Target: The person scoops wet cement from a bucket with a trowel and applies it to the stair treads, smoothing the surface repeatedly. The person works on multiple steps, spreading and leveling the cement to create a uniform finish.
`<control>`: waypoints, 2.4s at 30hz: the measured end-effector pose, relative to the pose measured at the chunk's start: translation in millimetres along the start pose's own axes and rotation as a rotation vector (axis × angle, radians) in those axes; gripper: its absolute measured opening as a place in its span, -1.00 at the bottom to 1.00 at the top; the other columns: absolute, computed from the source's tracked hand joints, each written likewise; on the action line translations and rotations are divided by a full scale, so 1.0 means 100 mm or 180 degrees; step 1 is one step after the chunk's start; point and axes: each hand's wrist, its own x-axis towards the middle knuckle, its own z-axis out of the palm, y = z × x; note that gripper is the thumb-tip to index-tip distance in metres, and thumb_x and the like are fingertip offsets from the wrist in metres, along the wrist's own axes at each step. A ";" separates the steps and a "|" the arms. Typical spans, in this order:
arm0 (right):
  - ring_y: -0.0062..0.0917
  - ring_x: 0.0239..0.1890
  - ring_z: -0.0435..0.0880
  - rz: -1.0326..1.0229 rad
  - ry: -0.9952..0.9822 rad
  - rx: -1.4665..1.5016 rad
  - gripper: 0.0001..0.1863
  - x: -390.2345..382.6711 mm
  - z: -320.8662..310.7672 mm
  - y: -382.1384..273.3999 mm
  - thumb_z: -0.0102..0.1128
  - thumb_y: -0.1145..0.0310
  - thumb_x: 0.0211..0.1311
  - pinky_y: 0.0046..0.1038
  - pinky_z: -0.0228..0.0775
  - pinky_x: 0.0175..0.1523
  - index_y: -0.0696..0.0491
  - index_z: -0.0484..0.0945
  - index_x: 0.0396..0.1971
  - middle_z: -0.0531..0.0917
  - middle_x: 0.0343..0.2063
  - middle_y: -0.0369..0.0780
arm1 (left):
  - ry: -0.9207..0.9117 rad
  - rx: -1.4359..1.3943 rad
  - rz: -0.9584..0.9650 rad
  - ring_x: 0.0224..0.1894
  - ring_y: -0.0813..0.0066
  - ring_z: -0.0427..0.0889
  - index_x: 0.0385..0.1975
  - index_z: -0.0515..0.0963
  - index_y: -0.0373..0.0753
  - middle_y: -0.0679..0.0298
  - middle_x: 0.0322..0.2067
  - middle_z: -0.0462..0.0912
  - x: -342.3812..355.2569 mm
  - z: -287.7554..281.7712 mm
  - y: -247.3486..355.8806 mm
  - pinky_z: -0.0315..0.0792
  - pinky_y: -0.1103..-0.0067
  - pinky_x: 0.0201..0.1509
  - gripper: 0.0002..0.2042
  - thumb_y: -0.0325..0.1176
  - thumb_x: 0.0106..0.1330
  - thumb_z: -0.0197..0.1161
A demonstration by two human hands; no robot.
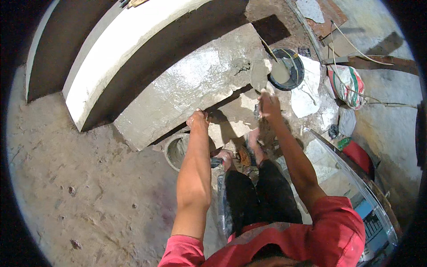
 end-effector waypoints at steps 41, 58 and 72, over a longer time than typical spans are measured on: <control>-0.18 -0.32 0.65 -0.1060 0.0117 -0.2755 -0.66 0.09 0.08 -0.27 -0.02 0.20 0.41 -0.19 0.48 -0.19 0.17 0.50 -0.07 0.60 -0.45 -0.01 | -0.0286 0.0382 -0.0127 -0.40 0.21 0.65 -0.11 0.51 -0.35 0.05 -0.32 0.68 0.36 -0.11 0.00 0.48 0.12 -0.36 -0.76 -0.51 0.26 0.33; -0.16 -0.39 0.72 -0.1853 0.0199 -0.4141 -0.64 -0.18 0.01 0.05 -0.05 0.10 0.44 -0.15 0.56 -0.36 0.13 0.47 -0.23 0.64 -0.49 0.01 | -0.0192 0.0528 -0.0470 -0.29 0.37 0.62 -0.13 0.48 -0.20 0.25 -0.31 0.63 0.19 -0.11 0.13 0.38 0.04 0.19 -0.82 -0.25 0.46 0.18; -0.01 -0.48 0.68 -0.2363 0.0950 -0.4024 -0.48 0.40 0.33 -0.35 -0.08 -0.05 0.46 -0.09 0.53 -0.37 0.14 0.57 -0.35 0.65 -0.55 0.05 | -0.0408 0.0504 -0.0063 -0.48 0.30 0.60 -0.04 0.48 -0.28 0.14 -0.36 0.67 0.27 -0.20 0.06 0.33 -0.12 0.00 -0.72 -0.52 0.27 0.29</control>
